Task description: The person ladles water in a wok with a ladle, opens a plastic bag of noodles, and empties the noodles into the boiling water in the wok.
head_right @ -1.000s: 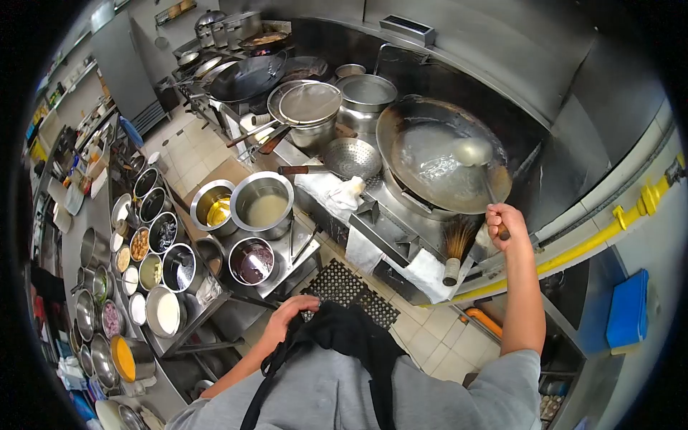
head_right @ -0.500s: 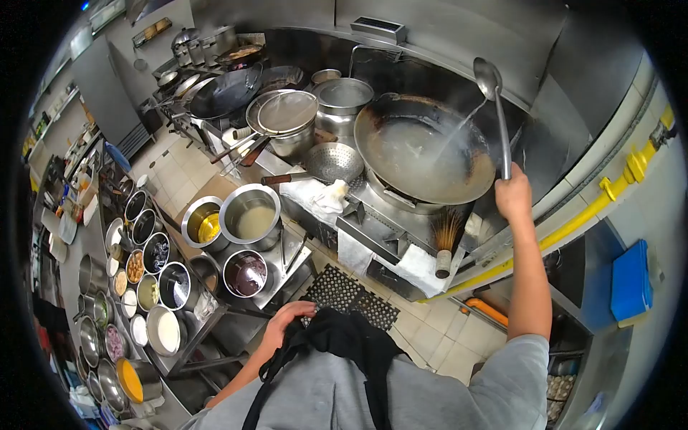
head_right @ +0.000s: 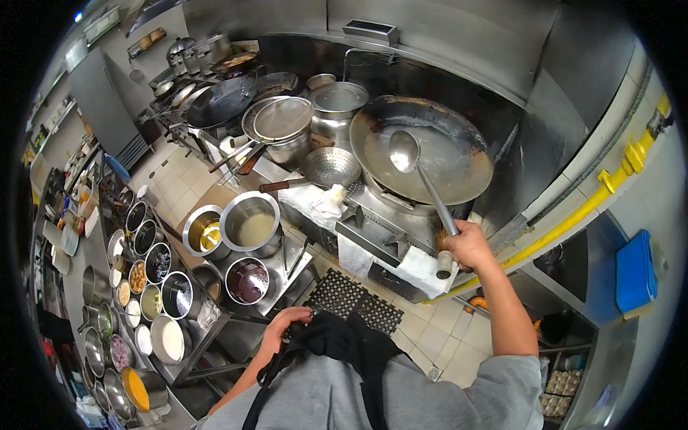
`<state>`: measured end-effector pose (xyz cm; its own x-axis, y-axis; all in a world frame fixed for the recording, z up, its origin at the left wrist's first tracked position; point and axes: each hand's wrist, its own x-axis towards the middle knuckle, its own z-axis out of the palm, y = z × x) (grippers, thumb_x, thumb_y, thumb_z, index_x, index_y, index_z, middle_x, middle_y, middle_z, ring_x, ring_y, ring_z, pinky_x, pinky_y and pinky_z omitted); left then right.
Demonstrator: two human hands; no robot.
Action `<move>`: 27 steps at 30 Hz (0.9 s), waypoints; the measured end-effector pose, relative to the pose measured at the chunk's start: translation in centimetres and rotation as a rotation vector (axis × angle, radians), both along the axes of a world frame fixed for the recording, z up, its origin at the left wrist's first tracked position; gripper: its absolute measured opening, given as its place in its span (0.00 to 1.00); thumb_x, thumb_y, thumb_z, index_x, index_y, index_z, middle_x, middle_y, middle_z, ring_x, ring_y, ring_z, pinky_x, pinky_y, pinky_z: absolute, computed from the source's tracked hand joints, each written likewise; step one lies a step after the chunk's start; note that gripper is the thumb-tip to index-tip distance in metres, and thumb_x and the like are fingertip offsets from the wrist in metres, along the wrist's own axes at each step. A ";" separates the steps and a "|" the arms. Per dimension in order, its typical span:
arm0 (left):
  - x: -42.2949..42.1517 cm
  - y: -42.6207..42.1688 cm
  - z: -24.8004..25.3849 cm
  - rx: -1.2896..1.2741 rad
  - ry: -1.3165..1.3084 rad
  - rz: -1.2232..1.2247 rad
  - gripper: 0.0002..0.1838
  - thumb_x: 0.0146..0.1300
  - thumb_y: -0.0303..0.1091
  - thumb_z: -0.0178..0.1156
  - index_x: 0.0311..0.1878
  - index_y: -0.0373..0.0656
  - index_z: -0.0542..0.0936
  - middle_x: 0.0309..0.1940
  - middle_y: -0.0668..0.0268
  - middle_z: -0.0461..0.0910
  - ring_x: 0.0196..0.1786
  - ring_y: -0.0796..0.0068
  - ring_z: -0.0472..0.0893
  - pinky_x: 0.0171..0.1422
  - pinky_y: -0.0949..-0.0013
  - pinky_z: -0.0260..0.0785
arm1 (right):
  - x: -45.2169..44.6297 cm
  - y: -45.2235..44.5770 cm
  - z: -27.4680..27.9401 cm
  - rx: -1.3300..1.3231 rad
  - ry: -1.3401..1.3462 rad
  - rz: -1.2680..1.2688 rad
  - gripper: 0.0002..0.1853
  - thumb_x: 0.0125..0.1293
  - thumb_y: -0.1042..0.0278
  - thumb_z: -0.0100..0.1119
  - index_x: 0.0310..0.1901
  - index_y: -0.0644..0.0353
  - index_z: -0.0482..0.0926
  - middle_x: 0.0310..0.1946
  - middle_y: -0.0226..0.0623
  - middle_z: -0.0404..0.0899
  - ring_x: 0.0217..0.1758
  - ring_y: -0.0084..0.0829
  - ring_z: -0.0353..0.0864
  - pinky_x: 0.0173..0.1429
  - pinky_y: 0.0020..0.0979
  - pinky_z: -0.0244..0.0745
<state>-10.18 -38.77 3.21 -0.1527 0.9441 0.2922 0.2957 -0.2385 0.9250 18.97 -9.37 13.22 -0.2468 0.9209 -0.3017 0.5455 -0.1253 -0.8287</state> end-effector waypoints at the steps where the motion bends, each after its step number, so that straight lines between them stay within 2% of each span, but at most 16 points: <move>1: 0.1 0.0 0.1 0.006 -0.028 0.005 0.25 0.54 0.39 0.65 0.52 0.35 0.75 0.52 0.56 0.74 0.53 0.63 0.76 0.58 0.64 0.68 | -0.1 0.0 -0.3 -0.034 0.000 0.027 0.15 0.55 0.78 0.55 0.47 0.66 0.74 0.14 0.29 0.68 0.10 0.21 0.64 0.11 0.27 0.59; 2: 0.0 0.0 0.1 0.007 -0.028 0.007 0.25 0.54 0.39 0.65 0.52 0.35 0.75 0.52 0.56 0.74 0.53 0.63 0.76 0.58 0.64 0.68 | -0.2 0.0 -0.5 -0.033 -0.001 0.029 0.15 0.55 0.78 0.55 0.47 0.66 0.74 0.14 0.29 0.68 0.10 0.21 0.64 0.11 0.27 0.59; 4: -0.4 0.0 -0.1 -0.004 -0.005 -0.006 0.25 0.54 0.39 0.65 0.52 0.35 0.75 0.53 0.56 0.74 0.53 0.64 0.76 0.58 0.65 0.69 | -0.5 0.0 -0.7 -0.146 0.026 0.026 0.07 0.56 0.78 0.55 0.38 0.66 0.73 0.14 0.29 0.67 0.10 0.20 0.64 0.11 0.26 0.59; 5: -0.5 0.0 -0.4 -0.003 -0.005 -0.001 0.25 0.54 0.39 0.65 0.52 0.35 0.75 0.53 0.56 0.74 0.53 0.64 0.76 0.58 0.65 0.69 | -0.4 0.0 -0.7 -0.219 0.133 0.020 0.02 0.58 0.76 0.54 0.32 0.63 0.71 0.16 0.28 0.66 0.11 0.19 0.63 0.11 0.25 0.58; 6: -0.7 -0.1 -0.9 -0.003 -0.017 0.006 0.25 0.54 0.39 0.66 0.52 0.35 0.75 0.53 0.56 0.74 0.53 0.63 0.76 0.58 0.65 0.69 | -0.1 0.3 -0.6 -0.219 0.131 0.025 0.02 0.58 0.76 0.54 0.32 0.63 0.71 0.16 0.28 0.66 0.11 0.19 0.63 0.11 0.25 0.58; 8: -0.8 -0.2 -1.1 -0.003 -0.032 0.021 0.25 0.54 0.39 0.66 0.52 0.35 0.75 0.53 0.56 0.74 0.53 0.63 0.76 0.58 0.65 0.69 | 0.4 1.1 -0.1 -0.522 0.521 -0.131 0.02 0.60 0.74 0.52 0.34 0.62 0.71 0.17 0.26 0.65 0.11 0.16 0.61 0.11 0.22 0.56; 10: -1.0 -0.2 -1.0 -0.005 -0.004 0.035 0.25 0.54 0.41 0.65 0.51 0.36 0.76 0.53 0.56 0.74 0.52 0.63 0.76 0.58 0.65 0.68 | 0.2 1.8 1.6 -0.756 0.769 -0.173 0.09 0.62 0.72 0.51 0.44 0.62 0.71 0.18 0.24 0.65 0.11 0.12 0.59 0.10 0.17 0.53; 12: -1.3 -0.1 -1.3 -0.003 -0.005 0.020 0.24 0.54 0.39 0.65 0.51 0.35 0.76 0.54 0.56 0.73 0.54 0.63 0.76 0.58 0.64 0.68 | 0.2 4.1 2.0 -0.885 0.894 -0.012 0.10 0.62 0.71 0.50 0.44 0.63 0.70 0.17 0.23 0.65 0.10 0.12 0.58 0.09 0.17 0.52; 14: -1.6 -0.1 -1.3 0.002 -0.002 0.004 0.23 0.53 0.37 0.66 0.51 0.35 0.76 0.55 0.56 0.73 0.55 0.63 0.75 0.58 0.64 0.68 | -2.6 5.2 4.0 -0.853 0.901 -0.104 0.09 0.62 0.71 0.50 0.43 0.64 0.70 0.16 0.22 0.64 0.09 0.12 0.57 0.09 0.17 0.51; 16: -2.0 -0.2 -1.0 -0.015 -0.007 -0.010 0.24 0.53 0.37 0.65 0.52 0.35 0.75 0.55 0.56 0.73 0.55 0.64 0.75 0.58 0.65 0.68 | -5.1 7.0 4.9 -0.806 0.875 -0.068 0.08 0.62 0.71 0.51 0.41 0.64 0.69 0.15 0.21 0.63 0.09 0.12 0.57 0.09 0.17 0.51; 20: -2.2 -0.3 -1.5 -0.009 -0.076 -0.017 0.28 0.52 0.39 0.66 0.55 0.36 0.73 0.56 0.56 0.72 0.52 0.64 0.78 0.58 0.65 0.67 | -12.2 10.3 5.2 -0.483 0.561 0.025 0.05 0.61 0.72 0.53 0.35 0.63 0.70 0.15 0.24 0.65 0.10 0.16 0.59 0.12 0.22 0.54; 21: -2.3 -0.4 -1.4 -0.012 -0.016 -0.008 0.30 0.53 0.41 0.66 0.57 0.36 0.72 0.56 0.56 0.72 0.51 0.65 0.78 0.58 0.65 0.67 | -13.8 10.9 4.5 -0.481 0.562 0.028 0.05 0.61 0.72 0.53 0.35 0.63 0.70 0.15 0.24 0.65 0.10 0.16 0.59 0.12 0.22 0.54; 23: -2.5 -0.5 -2.1 -0.019 -0.045 -0.017 0.30 0.53 0.40 0.66 0.57 0.36 0.72 0.55 0.57 0.72 0.51 0.65 0.78 0.58 0.65 0.68 | -16.2 12.1 3.0 0.016 0.158 0.102 0.06 0.60 0.71 0.55 0.33 0.65 0.71 0.14 0.30 0.68 0.11 0.23 0.64 0.13 0.28 0.58; 24: -2.6 -0.5 -2.2 -0.030 -0.075 -0.027 0.29 0.54 0.40 0.65 0.57 0.35 0.72 0.55 0.57 0.71 0.51 0.65 0.78 0.57 0.65 0.68 | -16.5 12.3 2.8 0.020 0.159 0.106 0.06 0.60 0.71 0.55 0.33 0.65 0.71 0.14 0.30 0.68 0.11 0.23 0.64 0.13 0.28 0.58; 26: -2.7 -0.9 -1.9 -0.025 -0.078 -0.012 0.29 0.54 0.39 0.65 0.57 0.36 0.72 0.55 0.57 0.72 0.51 0.64 0.78 0.57 0.65 0.68 | -16.5 12.8 2.0 0.299 -0.085 0.032 0.08 0.56 0.71 0.57 0.31 0.68 0.72 0.16 0.38 0.72 0.13 0.31 0.71 0.15 0.35 0.65; 27: -2.6 -1.0 -1.7 -0.024 -0.084 -0.001 0.28 0.55 0.39 0.65 0.57 0.36 0.72 0.55 0.57 0.72 0.51 0.64 0.78 0.57 0.65 0.68 | -15.4 14.8 0.7 0.399 -0.127 0.020 0.10 0.53 0.71 0.56 0.32 0.72 0.75 0.20 0.49 0.77 0.17 0.40 0.78 0.22 0.40 0.73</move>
